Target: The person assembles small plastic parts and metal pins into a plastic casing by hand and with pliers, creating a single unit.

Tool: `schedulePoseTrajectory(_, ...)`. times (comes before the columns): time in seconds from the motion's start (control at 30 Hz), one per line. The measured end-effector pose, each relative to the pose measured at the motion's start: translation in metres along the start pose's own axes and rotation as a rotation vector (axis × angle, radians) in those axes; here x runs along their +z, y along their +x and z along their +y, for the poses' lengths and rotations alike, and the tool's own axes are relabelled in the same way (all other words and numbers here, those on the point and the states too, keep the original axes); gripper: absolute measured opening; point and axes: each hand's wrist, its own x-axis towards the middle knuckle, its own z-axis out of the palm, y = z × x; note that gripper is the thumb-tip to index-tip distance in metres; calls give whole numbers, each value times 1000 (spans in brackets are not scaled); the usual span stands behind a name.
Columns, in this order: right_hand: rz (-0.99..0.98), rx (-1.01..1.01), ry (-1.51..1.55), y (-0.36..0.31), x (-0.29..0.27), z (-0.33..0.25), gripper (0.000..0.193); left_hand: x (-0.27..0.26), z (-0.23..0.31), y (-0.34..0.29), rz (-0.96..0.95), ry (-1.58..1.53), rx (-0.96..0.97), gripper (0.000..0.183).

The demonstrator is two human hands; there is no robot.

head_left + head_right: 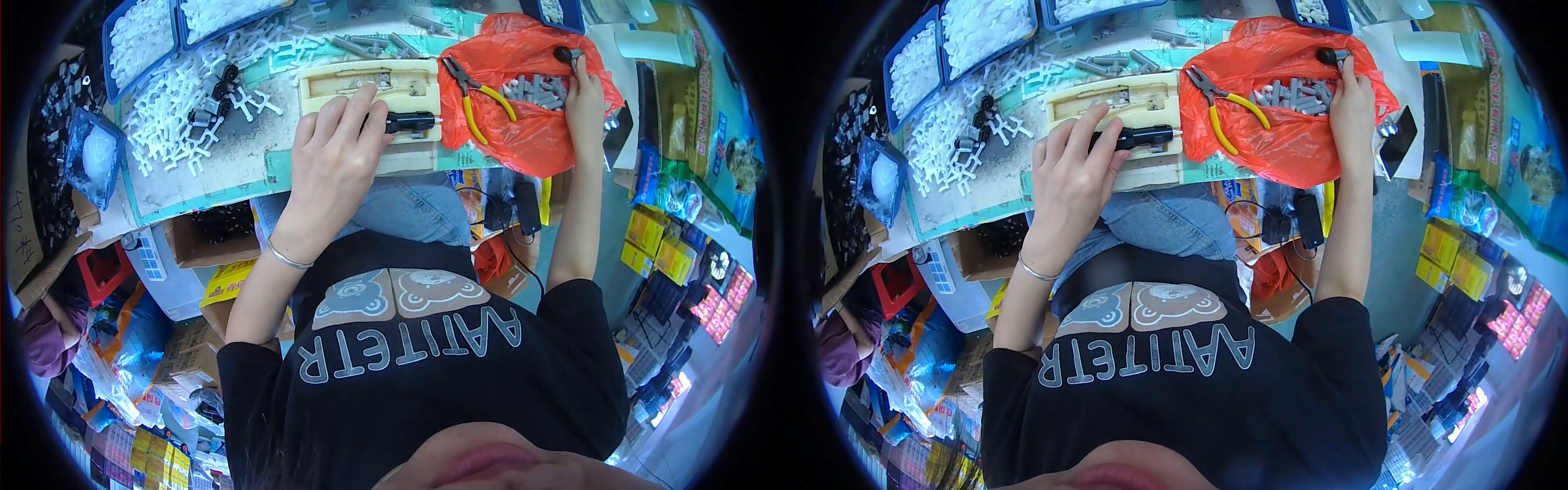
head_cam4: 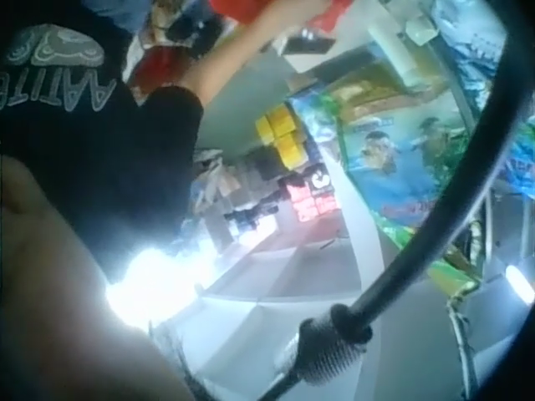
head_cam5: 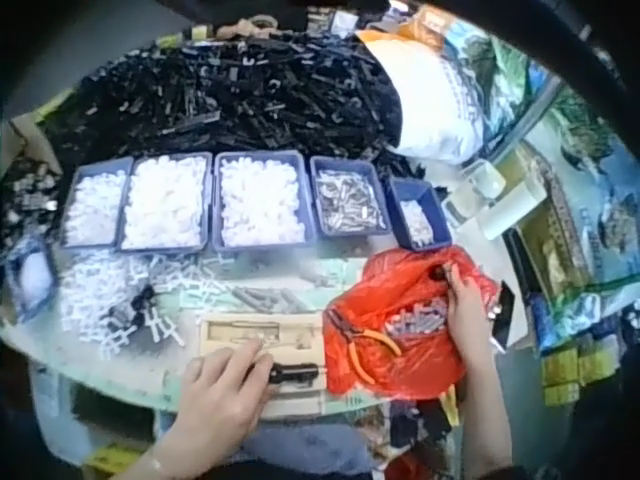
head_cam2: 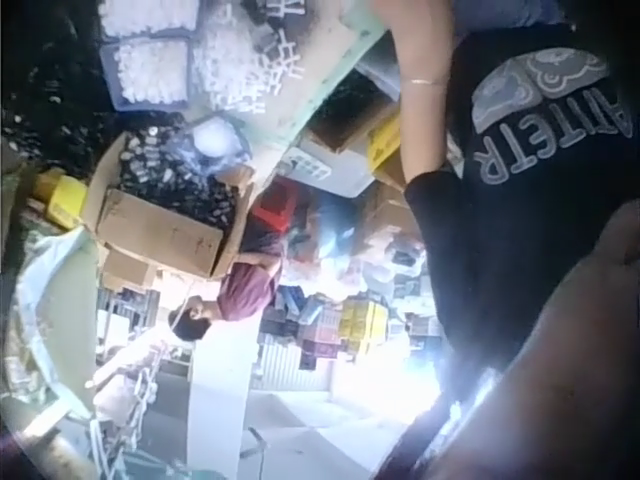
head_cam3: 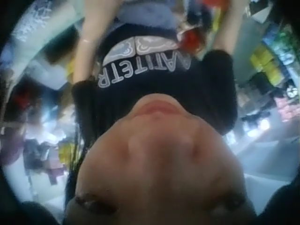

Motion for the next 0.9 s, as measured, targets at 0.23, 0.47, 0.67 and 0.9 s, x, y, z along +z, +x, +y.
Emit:
schedulePoseTrajectory(0.23,-133,-305,300,-26,-69,-106,22,-3,-3,-2,20,-267,-135,36)
schedulePoseTrajectory(0.47,-438,-232,285,-19,-67,-129,16,-19,1,2,56,-1306,-615,37)
schedulePoseTrajectory(0.67,-524,-104,1238,-38,-85,-141,30,-22,3,-7,3,-1747,-827,31)
schedulePoseTrajectory(0.9,-1275,54,2025,-70,-81,-172,34,-21,8,-17,193,-1469,-683,28)
